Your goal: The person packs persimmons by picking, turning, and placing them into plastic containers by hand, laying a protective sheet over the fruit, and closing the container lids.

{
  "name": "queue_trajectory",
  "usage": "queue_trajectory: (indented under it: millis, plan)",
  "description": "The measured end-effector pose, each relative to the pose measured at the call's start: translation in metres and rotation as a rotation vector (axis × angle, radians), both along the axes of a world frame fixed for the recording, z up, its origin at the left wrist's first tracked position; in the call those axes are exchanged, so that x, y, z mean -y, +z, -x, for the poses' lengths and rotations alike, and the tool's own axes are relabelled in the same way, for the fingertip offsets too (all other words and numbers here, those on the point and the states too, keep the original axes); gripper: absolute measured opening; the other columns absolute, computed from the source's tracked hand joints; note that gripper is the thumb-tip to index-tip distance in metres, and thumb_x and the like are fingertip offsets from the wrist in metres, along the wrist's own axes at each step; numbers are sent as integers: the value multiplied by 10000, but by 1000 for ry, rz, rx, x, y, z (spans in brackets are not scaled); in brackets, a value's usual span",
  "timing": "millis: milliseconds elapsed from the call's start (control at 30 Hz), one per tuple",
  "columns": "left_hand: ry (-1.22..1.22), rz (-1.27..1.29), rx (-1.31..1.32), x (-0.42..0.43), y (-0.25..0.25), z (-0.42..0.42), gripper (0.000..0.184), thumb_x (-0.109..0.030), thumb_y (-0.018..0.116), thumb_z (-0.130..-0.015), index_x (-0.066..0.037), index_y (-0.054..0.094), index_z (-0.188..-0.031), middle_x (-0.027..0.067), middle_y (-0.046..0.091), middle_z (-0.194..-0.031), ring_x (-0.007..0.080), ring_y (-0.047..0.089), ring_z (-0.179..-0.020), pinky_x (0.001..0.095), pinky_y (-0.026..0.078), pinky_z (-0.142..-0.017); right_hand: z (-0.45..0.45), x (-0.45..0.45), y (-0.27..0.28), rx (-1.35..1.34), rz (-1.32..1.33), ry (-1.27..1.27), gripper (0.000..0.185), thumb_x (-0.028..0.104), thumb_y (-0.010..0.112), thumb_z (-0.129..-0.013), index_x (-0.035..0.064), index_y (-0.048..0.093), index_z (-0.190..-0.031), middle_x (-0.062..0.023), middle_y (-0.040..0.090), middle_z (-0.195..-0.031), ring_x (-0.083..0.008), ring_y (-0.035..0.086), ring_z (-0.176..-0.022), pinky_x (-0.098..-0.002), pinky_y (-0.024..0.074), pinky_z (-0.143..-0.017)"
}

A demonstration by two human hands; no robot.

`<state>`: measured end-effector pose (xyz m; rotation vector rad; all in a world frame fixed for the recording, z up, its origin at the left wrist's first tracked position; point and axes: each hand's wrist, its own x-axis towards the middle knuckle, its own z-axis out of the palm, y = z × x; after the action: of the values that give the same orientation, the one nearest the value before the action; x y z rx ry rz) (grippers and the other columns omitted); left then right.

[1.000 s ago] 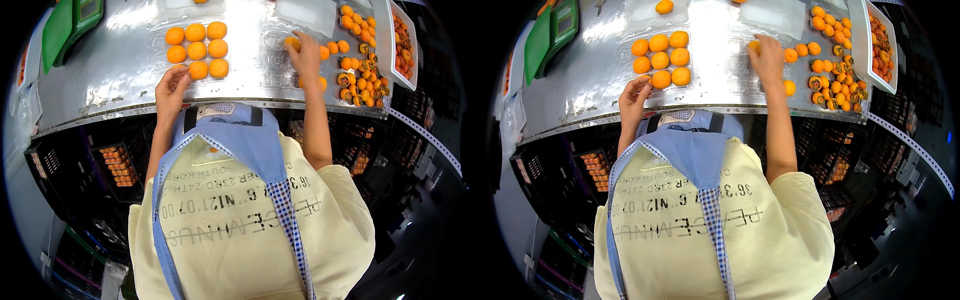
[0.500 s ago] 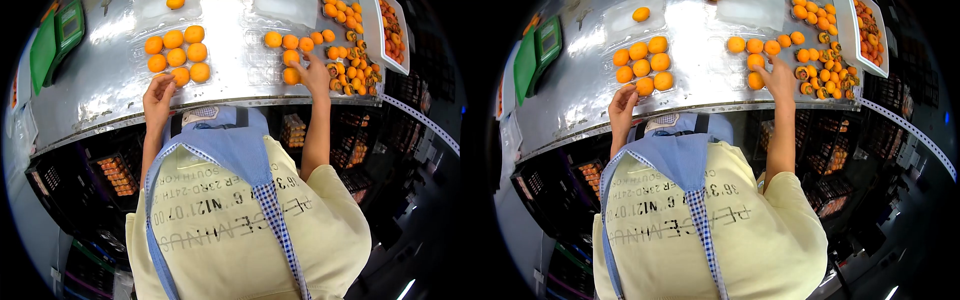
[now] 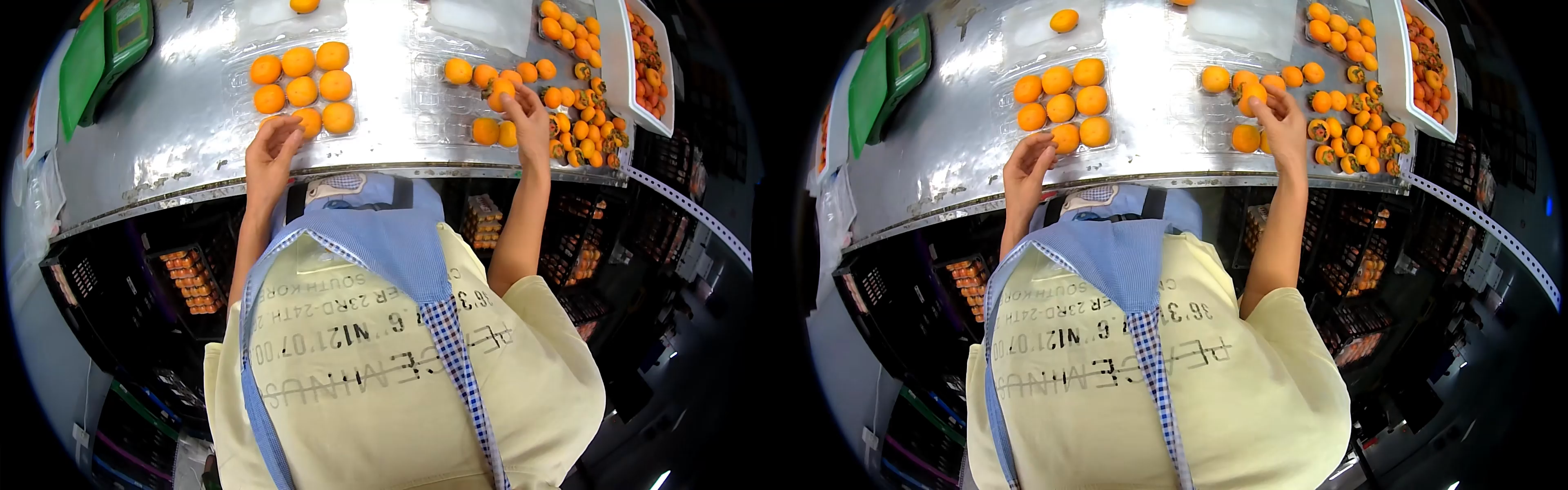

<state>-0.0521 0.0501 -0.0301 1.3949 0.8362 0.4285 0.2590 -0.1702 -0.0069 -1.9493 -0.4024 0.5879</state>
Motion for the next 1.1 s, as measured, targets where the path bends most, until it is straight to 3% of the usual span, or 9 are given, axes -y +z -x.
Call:
queue_trajectory:
  millis: [167, 200, 267, 433, 667, 767, 967, 1000, 1100]
  plan:
    - [-214, -164, 76, 5, 42, -37, 390, -110, 693, -795, -41, 560, -1155, 55, 619, -1056, 125, 582, -893, 273, 478, -785, 55, -38, 26, -495, -564, 241, 513, 257, 575, -868, -65, 477, -1255, -115, 577, -1134, -188, 578, -977, -307, 474, -798]
    - [-274, -194, 79, 8, 53, -43, 464, -83, 708, -767, -54, 535, -1197, 52, 586, -1131, 132, 562, -950, 278, 468, -819, 58, -40, 14, -517, -518, 354, 613, 353, 563, -851, -73, 445, -1276, -155, 563, -1171, -224, 561, -1048, -350, 471, -847]
    - [-361, -246, 90, 15, 74, -55, 623, -72, 757, -706, -78, 487, -1267, 47, 534, -1233, 152, 534, -1047, 302, 435, -900, 76, -52, 18, -694, -588, 446, 595, 337, 553, -864, -77, 445, -1277, -153, 553, -1199, -234, 540, -1101, -364, 437, -927]
    - [-371, -298, 174, 20, 72, -59, 673, -87, 792, -674, -70, 476, -1269, 48, 531, -1235, 177, 518, -1119, 322, 402, -965, 111, -74, 21, -877, -598, 451, 607, 350, 520, -889, -83, 417, -1301, -169, 524, -1249, -250, 521, -1153, -383, 419, -984]
    - [-143, -194, 216, 25, 59, -55, 608, -168, 808, -680, -19, 520, -1195, 113, 630, -1058, 191, 618, -975, 314, 490, -860, 105, -83, 24, -298, -297, 493, 339, 248, 535, -931, 0, 593, -1154, -62, 637, -893, -110, 579, -824, -252, 465, -747]
    - [-124, -148, 221, 25, 52, -55, 582, -168, 811, -680, 1, 537, -1165, 130, 646, -1024, 191, 635, -946, 303, 507, -828, 106, -86, 28, -266, -326, 395, 324, 207, 619, -876, 22, 591, -1141, -54, 623, -932, -102, 573, -845, -244, 463, -733]
    - [-103, -248, 136, 27, 43, -56, 582, -179, 823, -660, 12, 551, -1138, 133, 667, -961, 195, 652, -892, 299, 523, -786, 121, -94, 39, -146, -279, 527, 452, 181, 709, -781, 33, 551, -1178, -74, 553, -1087, -134, 558, -934, -251, 475, -717]
    - [-101, -259, 122, 26, 41, -56, 585, -182, 826, -655, 12, 553, -1135, 132, 669, -954, 195, 654, -883, 298, 524, -781, 121, -94, 42, -202, -220, 558, 480, 148, 676, -812, 5, 494, -1232, -73, 557, -1123, -153, 529, -1052, -286, 470, -846]
    - [-99, -299, 77, 24, 41, -55, 616, -192, 841, -632, 15, 553, -1136, 128, 672, -942, 190, 657, -863, 294, 527, -768, 121, -93, 35, -325, -288, 542, 491, 150, 663, -816, -4, 491, -1249, -93, 553, -1147, -173, 514, -1093, -314, 454, -891]
